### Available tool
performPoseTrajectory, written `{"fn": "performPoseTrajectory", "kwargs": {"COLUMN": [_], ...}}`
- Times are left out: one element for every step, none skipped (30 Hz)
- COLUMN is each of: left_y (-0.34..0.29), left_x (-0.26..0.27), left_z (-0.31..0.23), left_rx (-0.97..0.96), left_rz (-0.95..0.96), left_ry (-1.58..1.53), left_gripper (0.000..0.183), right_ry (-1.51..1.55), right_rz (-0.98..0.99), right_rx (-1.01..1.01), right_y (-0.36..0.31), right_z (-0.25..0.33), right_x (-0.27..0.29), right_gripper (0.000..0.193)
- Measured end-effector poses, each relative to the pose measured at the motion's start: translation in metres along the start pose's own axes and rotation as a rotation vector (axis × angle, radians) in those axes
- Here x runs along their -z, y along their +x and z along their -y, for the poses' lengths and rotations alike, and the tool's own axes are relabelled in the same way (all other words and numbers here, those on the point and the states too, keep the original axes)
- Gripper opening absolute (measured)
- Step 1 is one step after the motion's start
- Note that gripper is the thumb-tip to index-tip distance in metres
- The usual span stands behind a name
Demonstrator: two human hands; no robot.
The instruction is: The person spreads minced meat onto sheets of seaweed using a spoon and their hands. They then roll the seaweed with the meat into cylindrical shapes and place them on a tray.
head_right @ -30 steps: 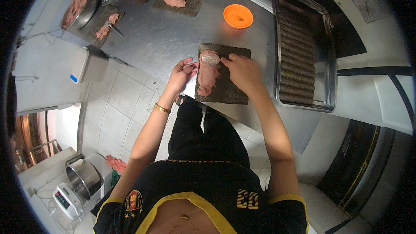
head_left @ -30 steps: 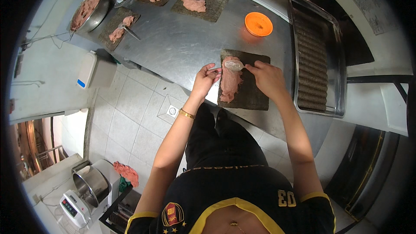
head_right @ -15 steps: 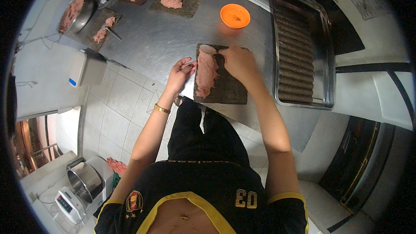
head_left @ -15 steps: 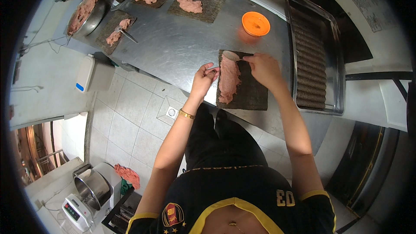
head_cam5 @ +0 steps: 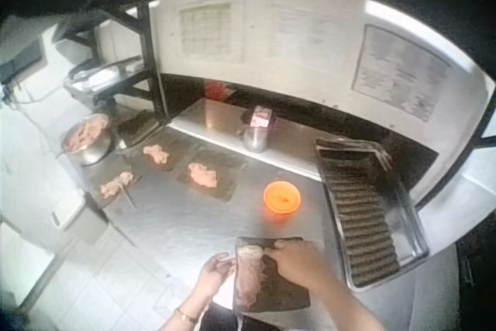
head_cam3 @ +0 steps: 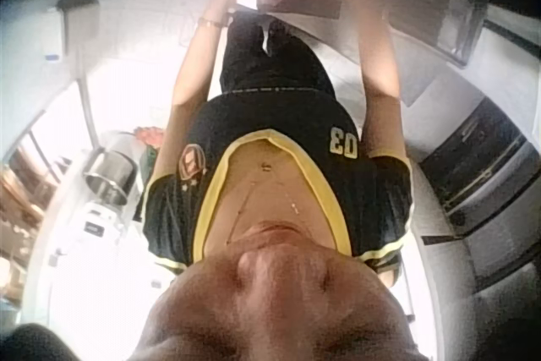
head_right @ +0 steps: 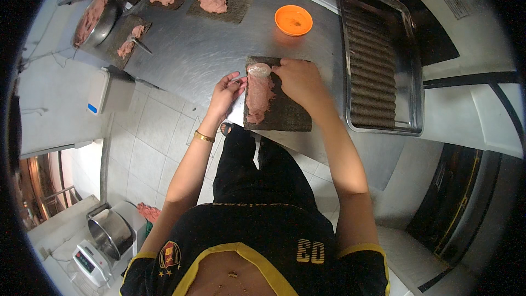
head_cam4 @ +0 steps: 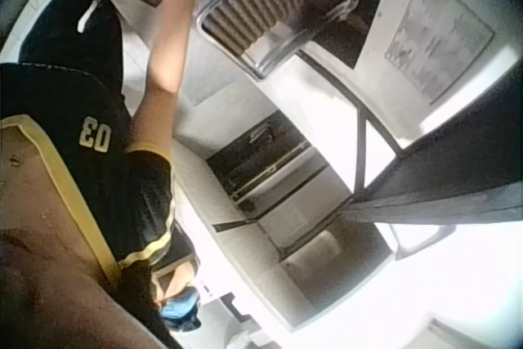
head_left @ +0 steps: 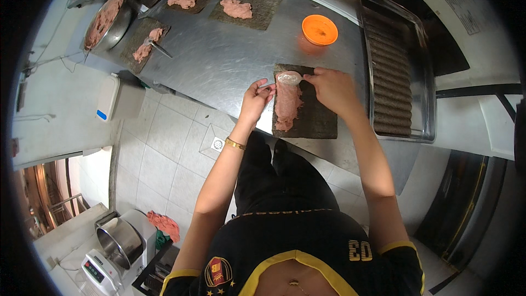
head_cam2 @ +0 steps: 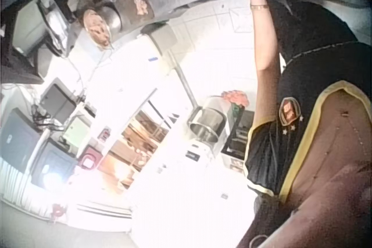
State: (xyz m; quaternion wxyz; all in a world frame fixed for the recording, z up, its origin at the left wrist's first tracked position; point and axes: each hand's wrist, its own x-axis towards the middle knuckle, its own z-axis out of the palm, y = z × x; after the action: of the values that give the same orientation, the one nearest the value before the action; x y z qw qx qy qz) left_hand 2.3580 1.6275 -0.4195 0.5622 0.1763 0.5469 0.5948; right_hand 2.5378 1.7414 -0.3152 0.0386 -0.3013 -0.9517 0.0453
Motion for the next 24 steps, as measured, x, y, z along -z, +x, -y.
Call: {"fn": "performPoseTrajectory", "kwargs": {"left_y": [0.001, 0.001, 0.001, 0.001, 0.001, 0.001, 0.0, 0.0, 0.0, 0.0, 0.001, 0.001, 0.002, 0.002, 0.002, 0.002, 0.002, 0.003, 0.003, 0.003, 0.003, 0.003, 0.002, 0.001], "left_x": [0.0, 0.0, -0.001, -0.001, -0.001, -0.002, -0.002, -0.002, -0.003, -0.003, -0.003, -0.002, -0.002, -0.001, -0.001, 0.0, 0.0, 0.0, 0.0, 0.0, 0.0, 0.0, 0.0, 0.001], "left_z": [0.0, -0.001, -0.001, -0.001, -0.001, -0.001, -0.001, -0.001, -0.001, 0.0, 0.0, 0.0, 0.0, 0.001, 0.001, 0.001, 0.001, 0.002, 0.002, 0.002, 0.002, 0.002, 0.001, 0.001], "left_rx": [-0.003, -0.006, -0.002, -0.007, -0.005, -0.001, -0.001, -0.002, -0.007, 0.0, 0.002, 0.003, 0.001, 0.0, -0.001, 0.001, 0.002, 0.002, 0.004, 0.005, 0.007, 0.011, 0.015, 0.018], "left_rz": [0.002, 0.002, -0.001, 0.002, 0.002, 0.002, -0.01, -0.02, -0.027, -0.028, -0.027, -0.025, -0.022, -0.018, -0.015, -0.016, -0.016, -0.016, -0.016, -0.016, -0.016, -0.007, 0.002, 0.017], "left_ry": [0.003, 0.005, 0.008, 0.005, 0.005, 0.004, -0.008, -0.019, -0.034, -0.029, -0.027, -0.024, -0.027, -0.03, -0.033, -0.029, -0.025, -0.026, -0.023, -0.024, -0.025, -0.012, 0.001, 0.011], "left_gripper": [0.038, 0.038, 0.038, 0.038, 0.038, 0.038, 0.038, 0.039, 0.039, 0.039, 0.039, 0.039, 0.039, 0.039, 0.039, 0.039, 0.039, 0.039, 0.038, 0.038, 0.037, 0.036, 0.036, 0.035], "right_ry": [-0.023, -0.047, -0.039, -0.03, -0.024, -0.03, -0.04, -0.052, -0.04, -0.027, -0.012, -0.028, -0.041, -0.061, -0.029, -0.003, 0.023, 0.036, 0.051, 0.064, 0.068, 0.072, 0.08, 0.092], "right_rz": [0.005, 0.01, 0.003, -0.005, 0.008, -0.011, -0.013, -0.021, 0.001, 0.018, 0.01, 0.02, 0.007, 0.021, 0.022, 0.049, 0.076, 0.081, 0.086, 0.092, 0.086, 0.081, 0.067, 0.055], "right_rx": [0.011, 0.024, 0.008, -0.006, -0.034, -0.023, -0.029, -0.033, -0.052, -0.069, -0.073, -0.076, -0.066, -0.076, -0.086, -0.116, -0.147, -0.171, -0.195, -0.221, -0.227, -0.235, -0.238, -0.256], "right_y": [0.002, 0.004, 0.005, 0.006, 0.008, 0.009, 0.01, 0.012, 0.014, 0.017, 0.019, 0.021, 0.022, 0.023, 0.023, 0.023, 0.023, 0.022, 0.02, 0.019, 0.018, 0.016, 0.013, 0.011], "right_z": [0.001, 0.0, 0.0, -0.001, -0.002, -0.003, -0.004, -0.005, -0.006, -0.007, -0.008, -0.01, -0.011, -0.013, -0.015, -0.018, -0.021, -0.024, -0.026, -0.028, -0.029, -0.029, -0.029, -0.028], "right_x": [-0.005, -0.01, -0.014, -0.017, -0.02, -0.022, -0.024, -0.025, -0.026, -0.027, -0.028, -0.029, -0.029, -0.029, -0.028, -0.025, -0.023, -0.019, -0.016, -0.012, -0.008, -0.004, 0.0, 0.003], "right_gripper": [0.03, 0.031, 0.03, 0.03, 0.03, 0.03, 0.03, 0.03, 0.029, 0.028, 0.027, 0.027, 0.027, 0.028, 0.027, 0.027, 0.026, 0.026, 0.025, 0.025, 0.025, 0.024, 0.024, 0.025]}}
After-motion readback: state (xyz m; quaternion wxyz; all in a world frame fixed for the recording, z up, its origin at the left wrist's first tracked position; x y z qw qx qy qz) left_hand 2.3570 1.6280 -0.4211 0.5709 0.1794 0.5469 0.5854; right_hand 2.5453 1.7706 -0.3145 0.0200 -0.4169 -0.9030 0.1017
